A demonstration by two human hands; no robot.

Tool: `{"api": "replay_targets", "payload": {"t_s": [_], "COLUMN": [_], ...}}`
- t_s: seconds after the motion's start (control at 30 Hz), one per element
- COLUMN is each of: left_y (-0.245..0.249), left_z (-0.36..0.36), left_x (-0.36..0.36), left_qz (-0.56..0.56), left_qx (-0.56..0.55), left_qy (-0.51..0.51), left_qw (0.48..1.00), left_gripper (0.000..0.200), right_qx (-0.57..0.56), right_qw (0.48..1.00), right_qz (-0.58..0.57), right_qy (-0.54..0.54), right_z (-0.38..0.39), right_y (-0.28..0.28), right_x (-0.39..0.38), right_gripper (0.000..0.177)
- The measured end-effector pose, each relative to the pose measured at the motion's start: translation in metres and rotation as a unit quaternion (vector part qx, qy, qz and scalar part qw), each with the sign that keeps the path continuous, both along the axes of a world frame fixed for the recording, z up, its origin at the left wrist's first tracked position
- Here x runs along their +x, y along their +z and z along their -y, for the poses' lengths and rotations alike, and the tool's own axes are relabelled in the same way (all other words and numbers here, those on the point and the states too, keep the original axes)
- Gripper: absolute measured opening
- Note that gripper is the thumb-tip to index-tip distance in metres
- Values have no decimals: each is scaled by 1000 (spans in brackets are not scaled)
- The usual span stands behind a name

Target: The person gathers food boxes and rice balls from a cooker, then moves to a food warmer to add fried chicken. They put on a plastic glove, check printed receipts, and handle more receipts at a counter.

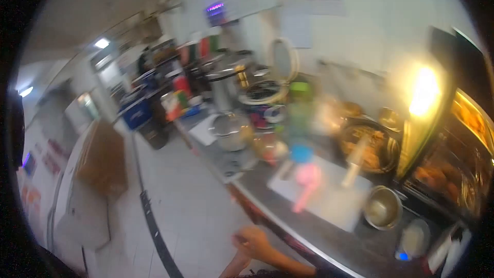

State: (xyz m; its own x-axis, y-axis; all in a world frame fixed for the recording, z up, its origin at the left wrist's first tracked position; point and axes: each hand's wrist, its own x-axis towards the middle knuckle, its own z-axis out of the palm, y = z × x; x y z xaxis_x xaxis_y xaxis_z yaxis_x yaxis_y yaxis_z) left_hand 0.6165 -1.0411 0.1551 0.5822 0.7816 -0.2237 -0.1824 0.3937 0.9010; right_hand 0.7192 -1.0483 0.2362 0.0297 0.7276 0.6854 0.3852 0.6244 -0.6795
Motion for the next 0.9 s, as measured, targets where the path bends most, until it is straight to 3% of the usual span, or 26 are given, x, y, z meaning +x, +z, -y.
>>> {"api": "replay_targets", "payload": {"t_s": [0.03, 0.13, 0.17, 0.27, 0.3, 0.4, 0.53, 0.6, 0.67, 0.7, 0.8, 0.87, 0.9], "left_y": [-3, -20, -19, 7, 14, -20, 7, 30, 30, 29, 73, 100, 130], "left_z": [-22, -81, -95, -153, -182, -277, -424, -502, -588, -638, -808, -937, -997], "left_x": [-28, -82, -93, -117, -112, -151, -202, -230, -259, -268, -296, -305, -294], "left_qz": [13, 114, 153, 203, 252, 204, 18, -26, -13, -72, -176, -98, -31], "left_qx": [-7, -104, -146, -187, -277, -274, -140, -99, -40, 22, 193, 321, 290], "left_qy": [47, 135, 154, 61, 109, 65, 70, 59, 29, 65, 80, 77, 95], "left_qw": [999, 979, 965, 959, 921, 938, 987, 993, 999, 995, 962, 939, 952], "left_gripper": [32, 34, 35, 45, 51, 48, 36, 42, 50, 47, 43, 31, 19], "right_qx": [-94, -40, -102, -127, -148, -104, -60, -38, 17, 46, 125, 178, 209], "right_qw": [996, 989, 984, 973, 966, 967, 992, 994, 997, 996, 989, 979, 970], "right_qz": [-2, 138, 146, 186, 202, 188, 56, 18, -14, -7, 1, 33, 58], "right_qy": [12, -20, 22, -44, -61, -141, -99, -97, -76, -82, -83, -97, -108], "right_z": [-15, -47, -67, -164, -204, -324, -499, -582, -664, -702, -830, -929, -983], "right_y": [-31, -34, -46, -59, -65, -60, -54, -34, -3, 25, 92, 132, 152], "right_x": [-21, -69, -80, -121, -130, -151, -183, -207, -224, -230, -240, -239, -236], "right_gripper": [22, 38, 52, 57, 56, 52, 39, 32, 29, 18, 14, 13, 13]}}
